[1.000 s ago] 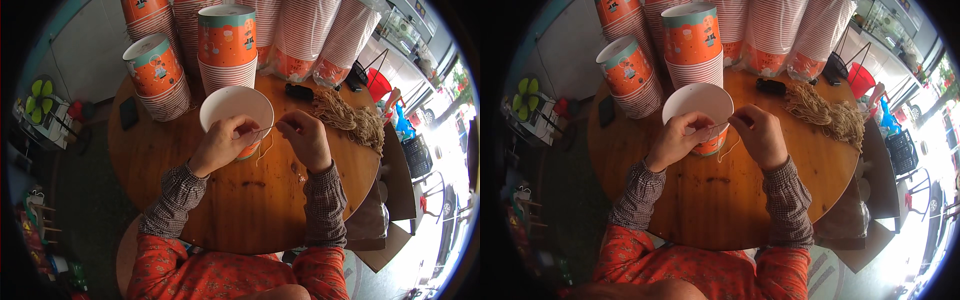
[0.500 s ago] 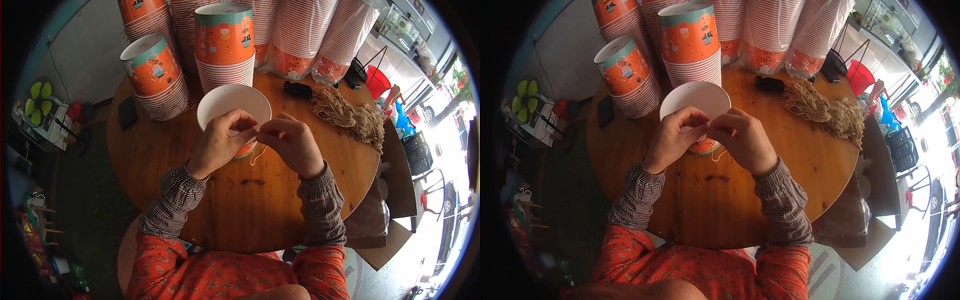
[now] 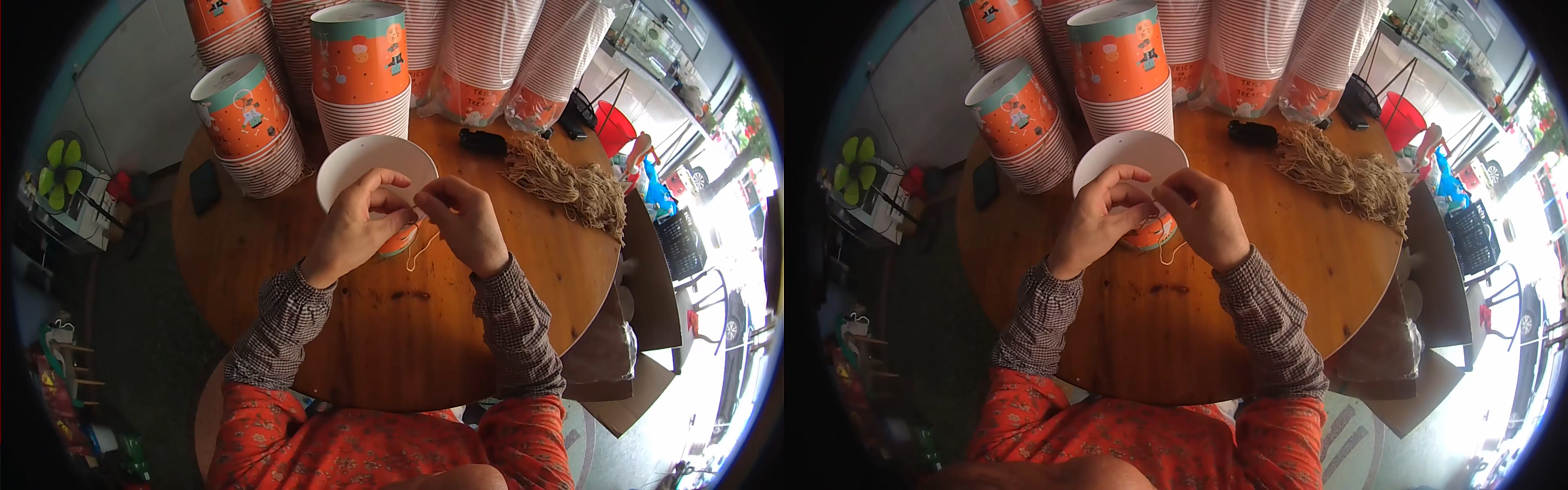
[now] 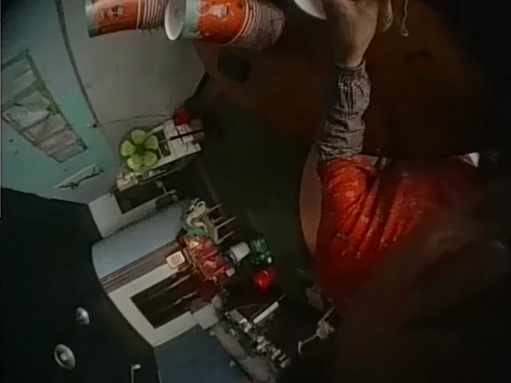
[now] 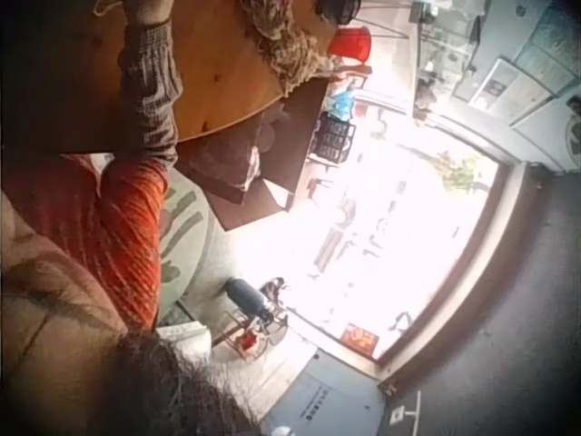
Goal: Attaching rope handles to paper buckets by threading them through pre-punched holes.
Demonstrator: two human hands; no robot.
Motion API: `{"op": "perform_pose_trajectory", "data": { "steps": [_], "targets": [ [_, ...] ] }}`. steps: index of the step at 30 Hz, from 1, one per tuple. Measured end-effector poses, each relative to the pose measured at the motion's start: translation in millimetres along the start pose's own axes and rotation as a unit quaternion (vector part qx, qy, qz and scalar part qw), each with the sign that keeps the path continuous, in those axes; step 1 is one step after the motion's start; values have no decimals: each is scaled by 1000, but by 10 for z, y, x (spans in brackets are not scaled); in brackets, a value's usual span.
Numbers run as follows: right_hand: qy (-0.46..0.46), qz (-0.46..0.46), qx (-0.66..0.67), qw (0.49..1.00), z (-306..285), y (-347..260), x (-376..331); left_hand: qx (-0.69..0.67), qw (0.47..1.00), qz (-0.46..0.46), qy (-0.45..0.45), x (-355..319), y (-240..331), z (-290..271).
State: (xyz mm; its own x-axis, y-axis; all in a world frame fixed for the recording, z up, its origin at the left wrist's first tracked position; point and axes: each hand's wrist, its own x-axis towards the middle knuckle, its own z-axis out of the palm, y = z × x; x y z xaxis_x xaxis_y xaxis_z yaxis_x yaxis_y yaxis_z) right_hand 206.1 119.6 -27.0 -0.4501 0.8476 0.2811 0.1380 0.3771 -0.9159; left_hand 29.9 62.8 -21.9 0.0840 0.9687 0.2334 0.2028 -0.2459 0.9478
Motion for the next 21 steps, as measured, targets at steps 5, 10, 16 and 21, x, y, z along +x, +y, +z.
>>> {"op": "perform_pose_trajectory", "data": {
  "steps": [5, 10, 16, 21],
  "targets": [
    [-18, -24, 33, 999, 25, 52, -10, 45, 995, 46, 71, 23, -125, -50],
    [-38, -19, -57, 997, 64, 51, -18, 71, 993, 71, 60, 7, -83, -61],
    [-7, -58, -51, 997, 74, -2, -38, 105, 989, 79, 74, -7, -58, -43],
    [-1, -79, -65, 995, 54, -55, -53, 140, 984, 71, 82, -26, -10, -4]
  ]
}}
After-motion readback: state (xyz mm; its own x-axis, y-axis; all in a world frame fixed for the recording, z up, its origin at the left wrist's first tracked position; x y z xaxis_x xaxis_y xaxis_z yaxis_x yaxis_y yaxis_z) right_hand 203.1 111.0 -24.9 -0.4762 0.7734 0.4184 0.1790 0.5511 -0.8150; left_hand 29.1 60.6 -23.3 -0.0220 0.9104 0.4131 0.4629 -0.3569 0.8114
